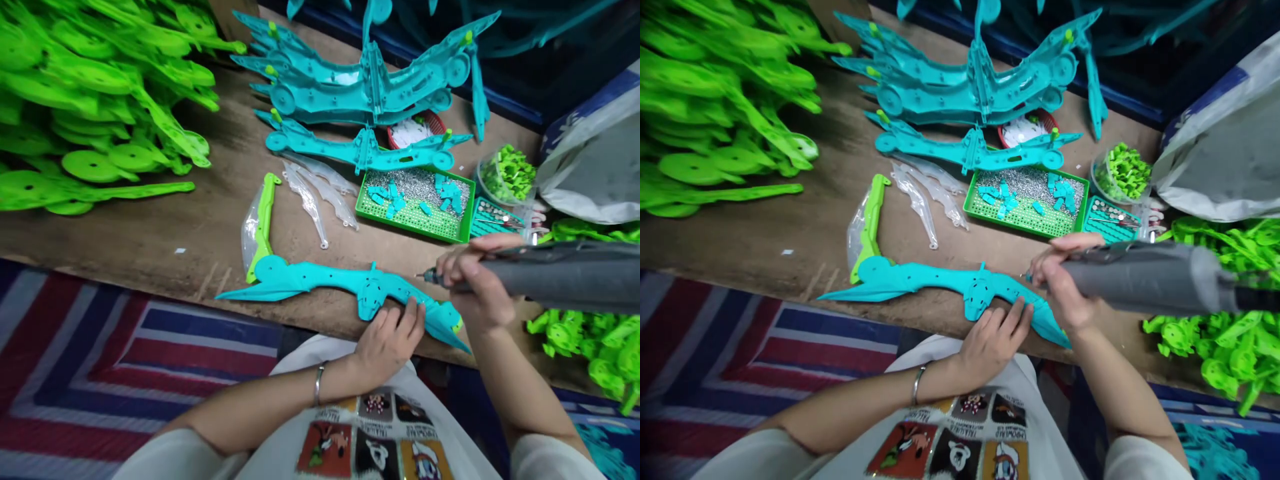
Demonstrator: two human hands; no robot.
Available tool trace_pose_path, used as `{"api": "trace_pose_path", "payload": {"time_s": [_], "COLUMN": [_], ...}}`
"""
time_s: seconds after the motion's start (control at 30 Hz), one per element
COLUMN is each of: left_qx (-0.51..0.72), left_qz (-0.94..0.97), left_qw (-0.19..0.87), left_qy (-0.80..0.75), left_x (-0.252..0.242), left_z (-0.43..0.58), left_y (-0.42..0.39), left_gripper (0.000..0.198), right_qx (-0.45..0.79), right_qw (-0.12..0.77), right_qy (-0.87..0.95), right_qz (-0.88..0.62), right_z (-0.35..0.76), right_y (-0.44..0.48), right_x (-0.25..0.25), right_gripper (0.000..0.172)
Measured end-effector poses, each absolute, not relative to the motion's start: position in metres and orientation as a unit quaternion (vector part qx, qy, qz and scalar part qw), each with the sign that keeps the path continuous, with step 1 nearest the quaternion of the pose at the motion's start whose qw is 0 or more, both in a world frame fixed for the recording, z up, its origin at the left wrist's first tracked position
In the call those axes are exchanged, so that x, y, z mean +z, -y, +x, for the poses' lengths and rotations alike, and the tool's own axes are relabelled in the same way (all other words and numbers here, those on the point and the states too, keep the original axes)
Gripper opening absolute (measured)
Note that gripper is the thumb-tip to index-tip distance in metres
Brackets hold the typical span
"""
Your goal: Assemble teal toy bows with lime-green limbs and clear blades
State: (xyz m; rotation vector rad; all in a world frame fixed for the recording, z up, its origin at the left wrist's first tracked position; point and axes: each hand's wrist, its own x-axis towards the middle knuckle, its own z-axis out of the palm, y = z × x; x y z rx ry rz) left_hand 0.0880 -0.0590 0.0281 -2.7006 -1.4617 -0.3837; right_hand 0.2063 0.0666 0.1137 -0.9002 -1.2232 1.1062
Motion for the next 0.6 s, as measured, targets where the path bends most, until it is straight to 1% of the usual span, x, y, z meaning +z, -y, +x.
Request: {"api": "trace_pose_path", "payload": {"time_s": [0.1, 0.3, 0.37, 0.47, 0.6], "left_qx": [-0.124, -0.140, -0.157, -0.191, -0.220], "left_qz": [-0.873, -0.870, -0.869, -0.866, -0.860], "left_qw": [0.011, 0.011, 0.011, 0.000, -0.021], "left_qy": [0.472, 0.474, 0.470, 0.462, 0.460], "left_x": [0.029, 0.028, 0.026, 0.020, 0.012], "left_z": [0.088, 0.086, 0.084, 0.081, 0.082], "left_y": [0.059, 0.058, 0.056, 0.052, 0.048], "left_gripper": [0.046, 0.046, 0.045, 0.042, 0.034], "right_qx": [0.497, 0.481, 0.485, 0.505, 0.544], "right_qw": [0.568, 0.553, 0.551, 0.551, 0.480], "right_qy": [0.534, 0.537, 0.533, 0.549, 0.588], "right_qz": [-0.382, -0.417, -0.421, -0.374, -0.356], "right_z": [0.205, 0.205, 0.206, 0.209, 0.211], "right_y": [-0.037, -0.028, -0.029, -0.031, -0.036], "right_x": [0.105, 0.084, 0.080, 0.075, 0.068], "right_gripper": [0.024, 0.011, 0.013, 0.020, 0.018]}}
